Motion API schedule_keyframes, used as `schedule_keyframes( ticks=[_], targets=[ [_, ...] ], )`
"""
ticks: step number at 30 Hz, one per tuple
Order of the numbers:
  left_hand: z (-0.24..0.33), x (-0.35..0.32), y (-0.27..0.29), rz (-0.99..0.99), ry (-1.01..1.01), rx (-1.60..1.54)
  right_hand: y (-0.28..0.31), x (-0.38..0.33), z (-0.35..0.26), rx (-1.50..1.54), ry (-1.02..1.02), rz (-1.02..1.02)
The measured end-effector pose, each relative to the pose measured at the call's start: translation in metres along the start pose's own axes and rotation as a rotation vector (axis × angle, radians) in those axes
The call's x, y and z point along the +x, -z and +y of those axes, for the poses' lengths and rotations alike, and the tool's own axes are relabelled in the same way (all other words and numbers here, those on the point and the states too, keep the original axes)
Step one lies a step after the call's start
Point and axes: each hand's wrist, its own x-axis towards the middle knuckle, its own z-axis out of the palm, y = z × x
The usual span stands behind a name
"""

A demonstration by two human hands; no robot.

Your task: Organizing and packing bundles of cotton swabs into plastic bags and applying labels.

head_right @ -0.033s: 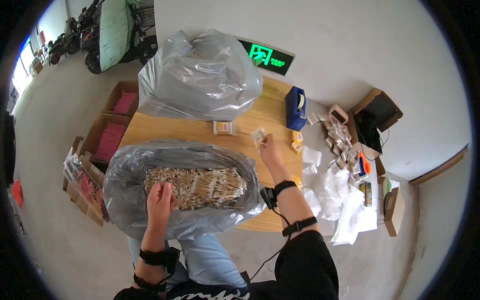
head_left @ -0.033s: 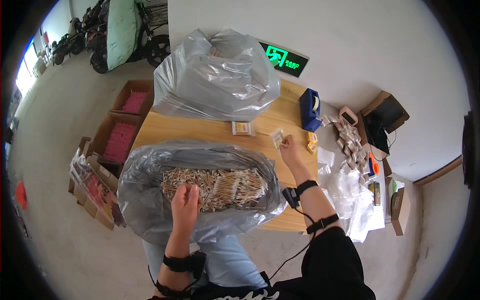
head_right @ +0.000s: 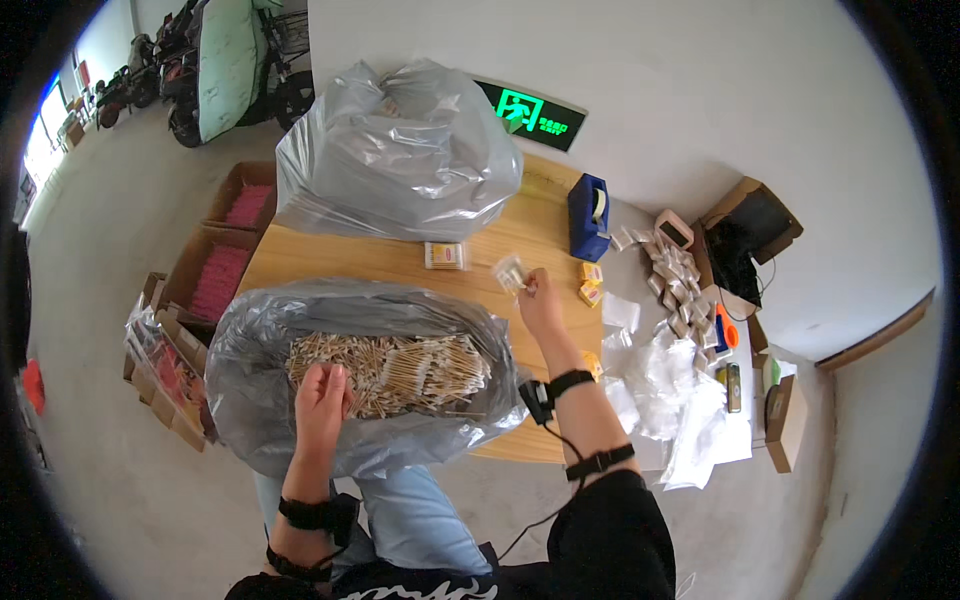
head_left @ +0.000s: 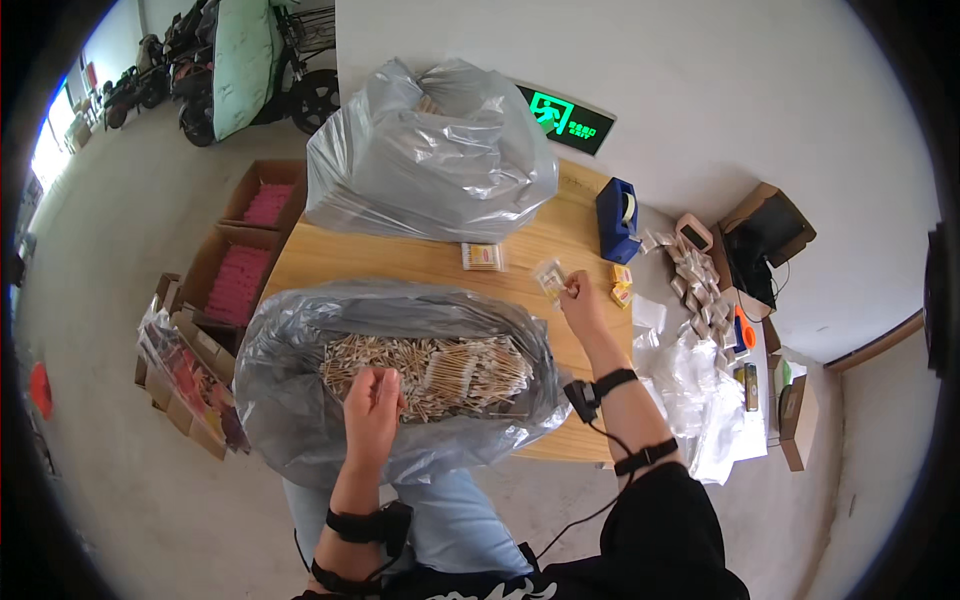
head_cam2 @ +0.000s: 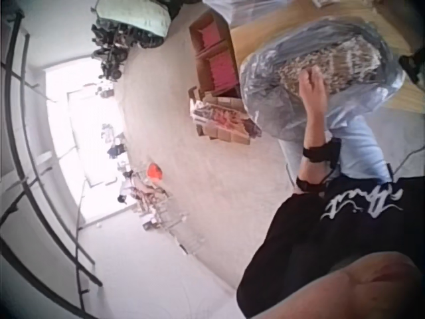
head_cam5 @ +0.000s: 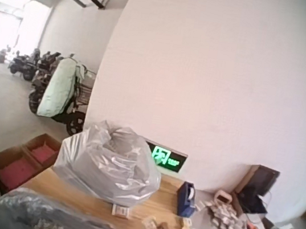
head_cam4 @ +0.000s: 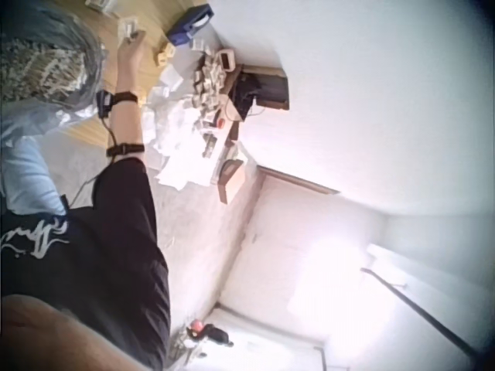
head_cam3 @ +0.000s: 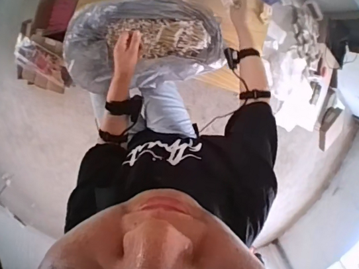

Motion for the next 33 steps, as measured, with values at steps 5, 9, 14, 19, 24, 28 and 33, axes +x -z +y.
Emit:
schedule_keyframes(
  ticks=[5, 9, 14, 19, 24, 28, 33],
  targets=[
    [0.003, -0.007, -0.011, -0.088, -0.005, 0.011, 0.021, -0.114, -0.091, 0.766, -0.015, -0.192],
    [0.026, -0.018, -0.030, -0.211, 0.078, -0.076, 0.024, -0.167, -0.115, 0.903, 0.058, -0.426],
    [0.030, -0.034, -0.020, -0.353, 0.011, 0.029, 0.020, -0.196, -0.125, 0.832, 0.086, -0.459],
    [0.037, -0.048, 0.005, -0.388, 0.143, 0.090, -0.004, -0.198, -0.135, 0.895, 0.181, -0.467],
    [0.035, -0.047, -0.009, -0.190, 0.062, -0.169, -0.004, -0.209, -0.159, 0.305, 0.604, 0.135],
    [0.025, -0.048, -0.012, -0.149, -0.013, -0.192, -0.007, -0.238, -0.189, 0.444, 0.609, -0.096],
    [0.022, -0.051, -0.012, -0.078, -0.064, -0.166, -0.014, -0.242, -0.191, 0.380, 0.647, -0.047]
  ],
)
